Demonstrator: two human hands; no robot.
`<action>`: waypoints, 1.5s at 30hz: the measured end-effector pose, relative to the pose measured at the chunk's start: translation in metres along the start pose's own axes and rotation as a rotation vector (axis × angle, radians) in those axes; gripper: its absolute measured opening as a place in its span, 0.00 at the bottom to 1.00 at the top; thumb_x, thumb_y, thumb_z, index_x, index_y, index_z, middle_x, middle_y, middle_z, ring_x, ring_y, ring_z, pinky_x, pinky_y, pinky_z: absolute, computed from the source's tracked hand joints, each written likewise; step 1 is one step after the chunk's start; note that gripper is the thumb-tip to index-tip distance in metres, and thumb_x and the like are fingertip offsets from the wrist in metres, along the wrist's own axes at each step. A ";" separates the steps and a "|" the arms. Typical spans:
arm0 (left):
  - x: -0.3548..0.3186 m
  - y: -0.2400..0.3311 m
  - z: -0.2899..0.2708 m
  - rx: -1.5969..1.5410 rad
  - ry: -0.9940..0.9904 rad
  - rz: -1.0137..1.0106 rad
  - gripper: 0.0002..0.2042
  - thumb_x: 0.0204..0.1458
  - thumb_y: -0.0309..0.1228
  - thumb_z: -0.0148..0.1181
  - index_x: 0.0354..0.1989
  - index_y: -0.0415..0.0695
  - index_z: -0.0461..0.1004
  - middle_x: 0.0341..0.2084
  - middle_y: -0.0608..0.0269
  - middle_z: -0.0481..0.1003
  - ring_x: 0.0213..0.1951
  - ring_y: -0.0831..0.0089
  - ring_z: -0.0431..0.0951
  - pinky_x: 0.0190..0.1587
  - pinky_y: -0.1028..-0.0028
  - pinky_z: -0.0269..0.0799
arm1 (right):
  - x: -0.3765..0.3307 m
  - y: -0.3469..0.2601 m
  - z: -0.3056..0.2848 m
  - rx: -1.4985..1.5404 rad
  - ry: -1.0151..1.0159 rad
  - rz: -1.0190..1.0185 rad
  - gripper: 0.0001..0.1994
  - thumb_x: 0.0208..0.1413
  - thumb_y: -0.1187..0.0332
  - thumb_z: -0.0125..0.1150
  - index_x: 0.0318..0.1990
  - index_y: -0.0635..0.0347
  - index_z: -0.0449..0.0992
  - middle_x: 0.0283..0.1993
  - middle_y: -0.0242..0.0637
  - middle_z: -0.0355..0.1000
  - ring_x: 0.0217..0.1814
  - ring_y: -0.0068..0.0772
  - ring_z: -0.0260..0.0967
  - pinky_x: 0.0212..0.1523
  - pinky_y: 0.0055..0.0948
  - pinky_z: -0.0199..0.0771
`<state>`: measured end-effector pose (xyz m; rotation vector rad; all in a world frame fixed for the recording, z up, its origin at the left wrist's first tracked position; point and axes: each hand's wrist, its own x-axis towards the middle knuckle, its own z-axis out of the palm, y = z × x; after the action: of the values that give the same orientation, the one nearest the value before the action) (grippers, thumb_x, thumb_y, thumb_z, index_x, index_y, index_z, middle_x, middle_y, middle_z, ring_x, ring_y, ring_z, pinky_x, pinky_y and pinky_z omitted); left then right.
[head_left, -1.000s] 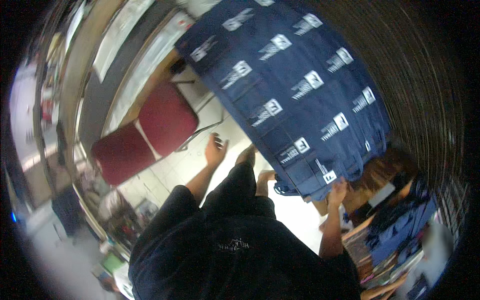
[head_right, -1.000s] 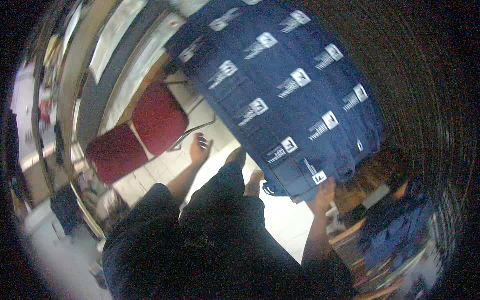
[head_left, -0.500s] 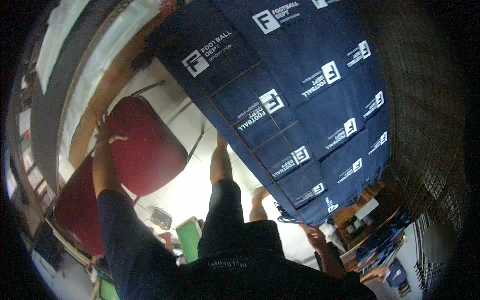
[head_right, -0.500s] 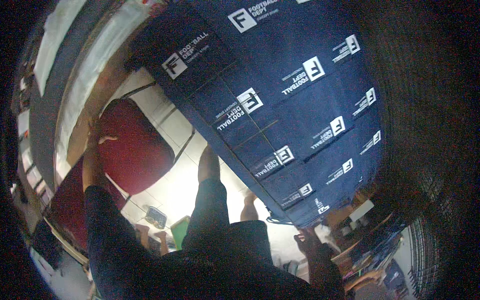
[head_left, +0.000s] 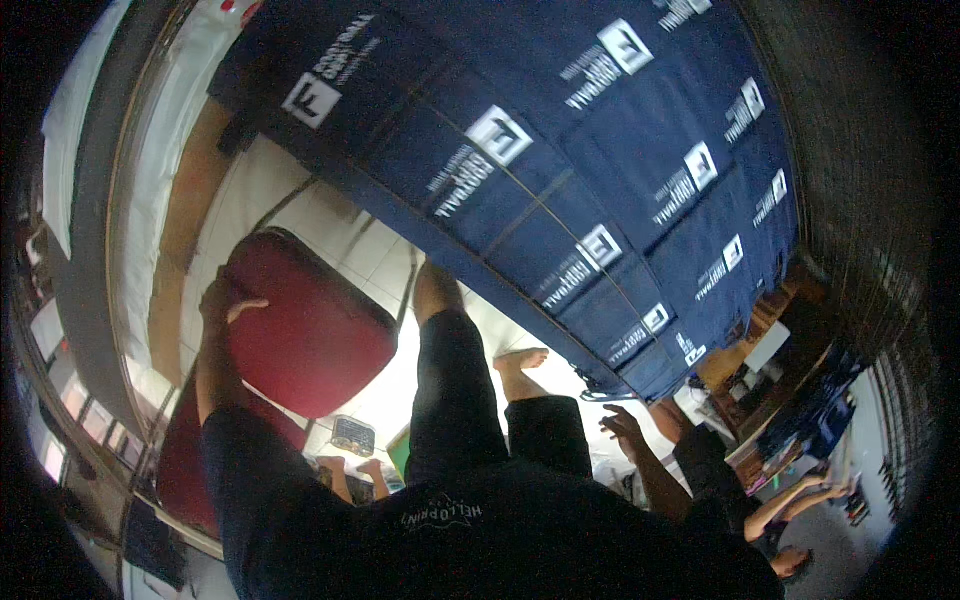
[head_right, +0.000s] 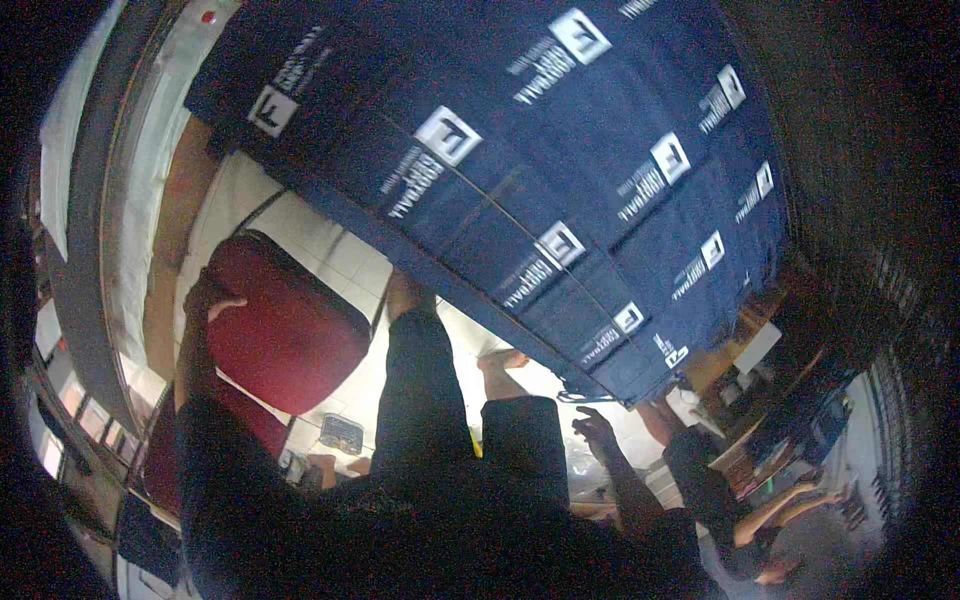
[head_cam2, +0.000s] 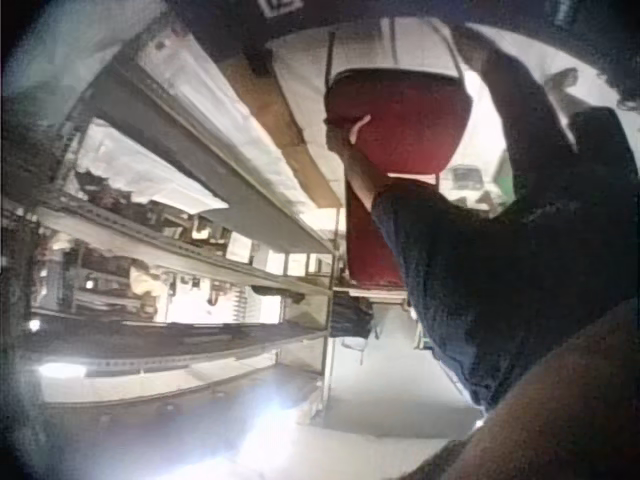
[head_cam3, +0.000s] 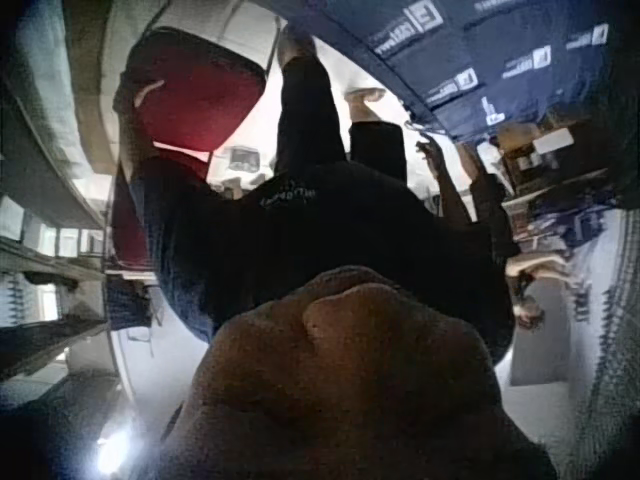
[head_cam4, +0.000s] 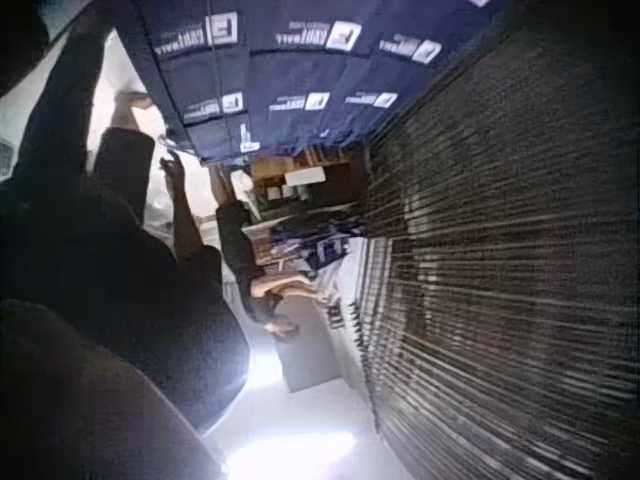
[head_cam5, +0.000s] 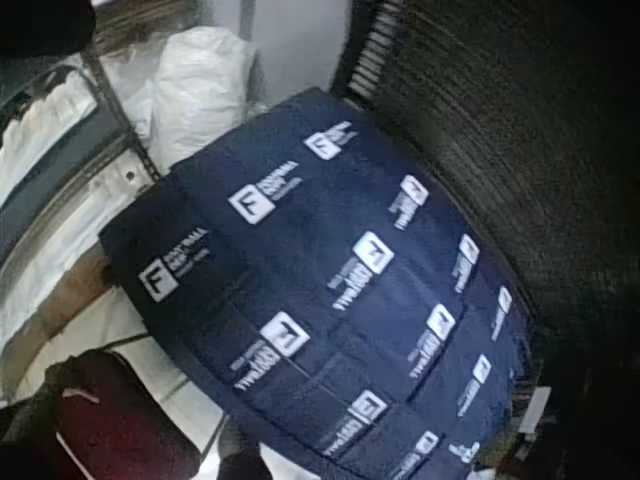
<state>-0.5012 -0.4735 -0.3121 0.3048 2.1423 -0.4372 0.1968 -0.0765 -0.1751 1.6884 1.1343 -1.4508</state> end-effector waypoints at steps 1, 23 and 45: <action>-0.009 -0.002 0.022 0.012 0.027 0.022 0.64 0.13 0.60 0.75 0.63 0.39 0.50 0.54 0.46 0.68 0.56 0.53 0.68 0.56 0.61 0.66 | -0.001 0.005 0.003 0.062 -0.030 -0.025 0.24 0.52 0.59 0.65 0.55 0.55 0.69 0.34 0.35 0.75 0.37 0.24 0.70 0.39 0.26 0.69; -0.149 0.104 0.229 0.026 -0.203 0.064 0.59 0.16 0.64 0.71 0.60 0.43 0.55 0.51 0.48 0.69 0.54 0.54 0.69 0.53 0.59 0.67 | 0.141 0.133 0.157 -0.494 -0.074 -0.348 0.33 0.45 0.53 0.62 0.58 0.53 0.61 0.49 0.50 0.67 0.53 0.51 0.67 0.49 0.45 0.70; -0.025 0.241 0.204 -0.078 0.038 0.469 0.45 0.24 0.55 0.72 0.51 0.42 0.63 0.43 0.49 0.73 0.46 0.57 0.73 0.47 0.61 0.69 | 0.145 0.096 0.091 -0.409 -0.120 -0.623 0.26 0.56 0.57 0.57 0.60 0.58 0.64 0.57 0.47 0.67 0.61 0.40 0.62 0.60 0.35 0.61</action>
<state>-0.2471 -0.3417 -0.4472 0.7539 2.0334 -0.0770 0.2475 -0.1681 -0.3408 0.9919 1.8426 -1.5015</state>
